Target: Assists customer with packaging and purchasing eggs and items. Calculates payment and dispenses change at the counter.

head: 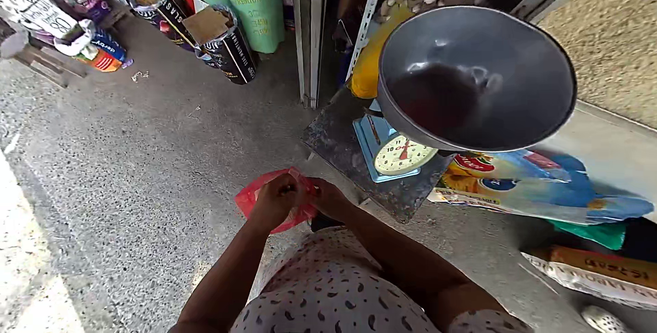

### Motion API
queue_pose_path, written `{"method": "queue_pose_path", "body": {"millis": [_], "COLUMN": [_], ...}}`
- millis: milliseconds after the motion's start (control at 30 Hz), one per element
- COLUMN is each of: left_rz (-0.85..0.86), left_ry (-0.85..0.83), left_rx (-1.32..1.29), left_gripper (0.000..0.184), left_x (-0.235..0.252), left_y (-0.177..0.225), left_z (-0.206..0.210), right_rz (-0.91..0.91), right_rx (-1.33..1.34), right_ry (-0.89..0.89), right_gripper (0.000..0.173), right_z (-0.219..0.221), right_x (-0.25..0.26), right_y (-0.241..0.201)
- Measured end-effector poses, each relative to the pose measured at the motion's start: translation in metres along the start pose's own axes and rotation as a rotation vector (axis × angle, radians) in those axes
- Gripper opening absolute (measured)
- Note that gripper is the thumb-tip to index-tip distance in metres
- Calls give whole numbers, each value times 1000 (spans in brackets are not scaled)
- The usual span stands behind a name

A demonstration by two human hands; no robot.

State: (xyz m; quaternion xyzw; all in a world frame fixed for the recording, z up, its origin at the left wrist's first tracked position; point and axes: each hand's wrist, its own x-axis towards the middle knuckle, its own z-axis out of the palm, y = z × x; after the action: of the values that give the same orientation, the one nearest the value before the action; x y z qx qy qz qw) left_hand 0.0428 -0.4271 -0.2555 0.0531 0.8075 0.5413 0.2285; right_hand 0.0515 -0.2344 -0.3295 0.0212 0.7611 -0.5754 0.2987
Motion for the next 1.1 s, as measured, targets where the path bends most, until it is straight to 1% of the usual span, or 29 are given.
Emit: {"method": "queue_pose_path", "body": {"millis": [100, 200, 267, 333, 400, 500, 567, 600, 667, 733, 833, 867, 900, 967, 1000, 1100], "left_rz": [27, 1, 26, 45, 67, 115, 195, 225, 289, 345, 387, 371, 349, 310, 295, 332], "left_ry": [-36, -140, -229, -332, -444, -632, -773, -853, -995, -1107, -1210, -1233, -1254, -1281, -1287, -1307], "left_rx": [-61, -25, 29, 76, 112, 151, 191, 227, 288, 336, 412, 430, 433, 403, 388, 399], "left_gripper": [11, 10, 10, 12, 14, 17, 18, 19, 20, 20, 21, 21, 21, 19, 18, 16], "left_x": [62, 120, 161, 198, 235, 286, 316, 328, 352, 370, 389, 394, 400, 410, 413, 412], "left_y": [-11, -5, 5, 21, 39, 67, 78, 79, 87, 94, 102, 99, 91, 69, 62, 58], "left_z": [-17, -24, -26, -29, -30, -27, -24, -23, -22, -18, -7, -2, 4, 16, 18, 21], "right_rz": [54, 200, 284, 376, 477, 589, 620, 627, 611, 570, 486, 422, 307, 76, 4, -89], "right_rx": [-35, -3, -2, -32, -25, 19, 64, 105, 196, 286, 477, 595, 743, 1005, 1078, 1200], "right_ry": [167, 298, 331, 356, 427, 574, 693, 766, 958, 1200, 1522, 1619, 1712, 1852, 1893, 1946], "right_gripper": [50, 54, 58, 59, 59, 61, 57, 53, 43, 34, 32, 33, 32, 21, 18, 20], "right_z": [-29, -53, -70, -84, -95, -109, -111, -105, -99, -90, -76, -72, -68, -60, -56, -49], "right_x": [46, 78, 93, 102, 110, 121, 128, 132, 142, 150, 157, 161, 166, 180, 187, 192], "right_y": [-2, -8, -14, -25, -37, -43, -38, -35, -39, -48, -71, -75, -74, -63, -57, -52]}}
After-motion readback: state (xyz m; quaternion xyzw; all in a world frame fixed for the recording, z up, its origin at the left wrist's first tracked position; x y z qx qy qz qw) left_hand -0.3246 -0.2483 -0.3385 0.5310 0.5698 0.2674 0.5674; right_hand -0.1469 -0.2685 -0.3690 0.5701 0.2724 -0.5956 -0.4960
